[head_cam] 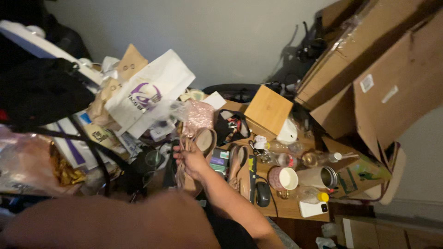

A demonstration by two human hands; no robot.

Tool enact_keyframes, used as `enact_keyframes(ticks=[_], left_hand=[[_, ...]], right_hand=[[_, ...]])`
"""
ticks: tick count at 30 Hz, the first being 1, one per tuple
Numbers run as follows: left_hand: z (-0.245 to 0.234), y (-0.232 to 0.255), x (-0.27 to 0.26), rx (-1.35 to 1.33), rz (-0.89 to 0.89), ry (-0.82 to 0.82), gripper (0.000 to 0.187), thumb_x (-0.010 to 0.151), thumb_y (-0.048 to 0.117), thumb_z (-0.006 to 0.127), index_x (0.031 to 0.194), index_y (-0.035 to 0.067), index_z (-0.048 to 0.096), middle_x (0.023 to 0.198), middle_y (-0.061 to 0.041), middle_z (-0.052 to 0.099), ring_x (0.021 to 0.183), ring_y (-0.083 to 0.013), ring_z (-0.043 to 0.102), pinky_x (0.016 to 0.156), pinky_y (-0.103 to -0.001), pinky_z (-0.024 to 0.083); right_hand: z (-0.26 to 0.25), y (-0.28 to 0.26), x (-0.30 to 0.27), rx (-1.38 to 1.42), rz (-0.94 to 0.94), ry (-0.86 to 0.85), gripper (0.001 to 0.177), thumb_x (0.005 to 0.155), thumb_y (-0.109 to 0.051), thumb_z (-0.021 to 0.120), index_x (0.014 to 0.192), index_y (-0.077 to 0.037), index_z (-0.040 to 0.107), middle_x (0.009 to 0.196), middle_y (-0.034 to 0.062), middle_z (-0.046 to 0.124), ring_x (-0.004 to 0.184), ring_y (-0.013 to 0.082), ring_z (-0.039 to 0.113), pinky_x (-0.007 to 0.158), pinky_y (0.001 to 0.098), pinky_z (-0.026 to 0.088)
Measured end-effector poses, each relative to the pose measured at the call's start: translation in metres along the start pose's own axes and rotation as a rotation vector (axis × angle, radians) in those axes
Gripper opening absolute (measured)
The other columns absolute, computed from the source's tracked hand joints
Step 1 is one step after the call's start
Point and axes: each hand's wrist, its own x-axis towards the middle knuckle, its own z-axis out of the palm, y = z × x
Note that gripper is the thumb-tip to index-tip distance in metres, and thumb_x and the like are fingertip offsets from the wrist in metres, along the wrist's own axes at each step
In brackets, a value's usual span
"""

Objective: The person unlaces a pair of beige shoes on a cluttered table, then relaces them. The person removes the laces from the first shoe, sets them aside, and proceeds to thread the laces back through the eyelets, finishing with a knot.

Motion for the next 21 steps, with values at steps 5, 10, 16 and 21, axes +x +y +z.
enact_keyframes(ticks=[5, 10, 16, 21], left_hand=[[-0.023, 0.009, 0.003, -0.157, 0.047, -0.16, 0.016, 0.087, 0.023, 0.072, 0.085, 0.013, 0.059, 0.08, -0.003, 0.062, 0.073, -0.0274, 0.064, 0.068, -0.042, 0.048], [-0.041, 0.006, -0.006, -0.3, 0.065, -0.312, 0.019, 0.091, 0.021, 0.068, 0.082, 0.011, 0.054, 0.079, -0.005, 0.059, 0.072, -0.0274, 0.061, 0.068, -0.043, 0.046], [-0.049, 0.003, -0.002, -0.44, 0.12, -0.423, 0.024, 0.095, 0.019, 0.063, 0.079, 0.009, 0.048, 0.077, -0.006, 0.055, 0.07, -0.0275, 0.058, 0.068, -0.043, 0.043], [-0.057, 0.002, -0.006, -0.506, 0.147, -0.461, 0.029, 0.099, 0.017, 0.059, 0.076, 0.007, 0.044, 0.076, -0.008, 0.052, 0.069, -0.0275, 0.055, 0.067, -0.043, 0.042]], right_hand=[[-0.012, 0.035, 0.016, -0.322, -0.176, 0.213, 0.06, 0.083, 0.016, 0.056, 0.136, -0.009, 0.044, 0.113, 0.0104, 0.062, 0.083, 0.0225, 0.059, 0.065, 0.0331, 0.049], [-0.01, 0.044, 0.018, -0.791, -0.42, 0.381, 0.082, 0.076, 0.01, 0.071, 0.149, -0.004, 0.037, 0.129, 0.022, 0.062, 0.114, 0.0359, 0.065, 0.097, 0.0398, 0.053], [0.022, 0.028, -0.006, -0.851, -0.383, 0.276, 0.098, 0.074, 0.011, 0.049, 0.164, -0.005, 0.014, 0.153, 0.0329, 0.039, 0.141, 0.0426, 0.044, 0.115, 0.0365, 0.038], [0.047, 0.023, -0.039, -1.316, -0.25, 0.199, 0.085, 0.077, 0.008, 0.06, 0.153, 0.007, 0.025, 0.159, 0.0473, -0.002, 0.149, 0.0566, 0.018, 0.121, 0.0407, 0.029]])
